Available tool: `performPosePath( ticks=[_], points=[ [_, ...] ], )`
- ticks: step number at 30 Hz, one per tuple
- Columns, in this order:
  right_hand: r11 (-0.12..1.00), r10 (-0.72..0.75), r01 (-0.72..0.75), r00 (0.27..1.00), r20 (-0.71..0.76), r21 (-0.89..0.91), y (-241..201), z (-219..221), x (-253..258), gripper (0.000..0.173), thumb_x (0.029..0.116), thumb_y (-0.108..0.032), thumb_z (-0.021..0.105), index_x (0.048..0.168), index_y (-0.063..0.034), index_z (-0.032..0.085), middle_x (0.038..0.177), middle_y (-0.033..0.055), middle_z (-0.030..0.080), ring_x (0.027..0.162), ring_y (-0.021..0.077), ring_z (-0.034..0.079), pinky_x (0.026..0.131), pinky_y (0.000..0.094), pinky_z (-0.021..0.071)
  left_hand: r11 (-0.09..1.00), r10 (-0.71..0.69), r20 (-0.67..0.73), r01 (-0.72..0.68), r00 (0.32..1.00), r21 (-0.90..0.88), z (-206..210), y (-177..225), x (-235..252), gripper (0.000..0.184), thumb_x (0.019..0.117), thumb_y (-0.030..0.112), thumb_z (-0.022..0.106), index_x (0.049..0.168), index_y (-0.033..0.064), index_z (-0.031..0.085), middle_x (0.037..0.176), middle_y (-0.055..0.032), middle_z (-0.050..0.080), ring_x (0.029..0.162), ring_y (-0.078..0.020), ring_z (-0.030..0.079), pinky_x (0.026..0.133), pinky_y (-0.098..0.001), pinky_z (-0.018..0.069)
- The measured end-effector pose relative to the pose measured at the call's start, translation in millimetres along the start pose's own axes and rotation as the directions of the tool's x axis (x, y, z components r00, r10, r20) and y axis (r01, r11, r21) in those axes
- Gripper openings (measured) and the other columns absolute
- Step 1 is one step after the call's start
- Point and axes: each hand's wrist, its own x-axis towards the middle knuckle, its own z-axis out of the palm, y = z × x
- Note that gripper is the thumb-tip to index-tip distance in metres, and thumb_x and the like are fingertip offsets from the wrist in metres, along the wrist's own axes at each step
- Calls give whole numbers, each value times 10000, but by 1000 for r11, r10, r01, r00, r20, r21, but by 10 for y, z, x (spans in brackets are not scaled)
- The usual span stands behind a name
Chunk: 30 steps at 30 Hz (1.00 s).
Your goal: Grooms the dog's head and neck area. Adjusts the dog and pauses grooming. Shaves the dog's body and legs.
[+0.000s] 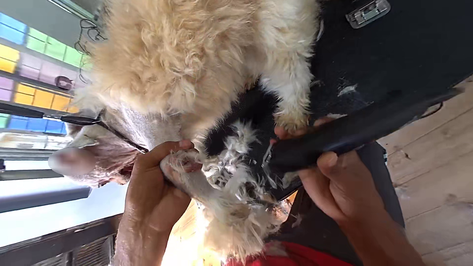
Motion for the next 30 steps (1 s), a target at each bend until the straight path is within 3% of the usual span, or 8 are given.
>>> performPosePath(
  ticks=[4,7,13,18,24,27,30],
  points=[
    [983,-135,161,962,238,-91,155,278,289,570,840,-178,851,1303,-103,527,1260,141,681,1214,349,657,1050,503,559,997,-23,-22,21,999,-74,-5,33,-56,174,958,125,525,867,44,648,779,-63,616,611,-97,615,545,-200,549],
    [977,-160,202,901,403,-63,326,520,403,541,814,-61,846,1245,-30,520,1237,183,673,1211,372,650,1061,540,541,999,11,-52,-13,999,-44,-20,54,-109,202,975,151,527,875,43,665,764,-70,648,627,-107,645,567,-225,567],
    [988,-32,109,834,550,-108,341,596,387,574,807,-80,862,1251,-36,502,1205,189,680,1179,382,662,1040,549,554,994,32,-73,-39,997,-100,-65,128,-146,114,954,114,542,878,78,619,768,-37,601,579,-68,585,527,-163,518],
    [979,90,39,799,594,-202,206,534,185,605,766,-76,889,1246,-53,520,1175,180,694,1147,375,677,1015,540,571,989,26,-92,-39,995,-143,-103,181,-137,127,965,145,513,890,88,599,784,-40,605,562,-72,572,500,-170,505],
    [937,292,-62,682,671,-345,-31,461,91,588,748,-82,902,1241,-56,581,1129,139,719,1065,328,713,930,484,628,982,25,-41,-32,999,-186,-163,212,-162,92,960,133,529,913,87,593,774,-41,596,571,-80,589,510,-180,520],
    [883,94,224,776,624,-411,-106,740,264,552,754,-181,919,1195,-64,607,1082,99,734,1009,275,731,875,441,650,985,43,-24,-47,999,-164,-162,178,-154,99,974,137,537,927,76,599,746,-44,595,578,-92,596,535,-201,536],
    [713,-169,575,697,696,-403,-57,1190,560,534,772,-137,893,1164,32,572,1071,128,740,1008,247,738,877,421,653,985,105,-10,-105,994,-133,-171,120,-177,129,986,151,546,956,58,631,819,-79,662,734,-141,675,677,-297,594]
  ],
)
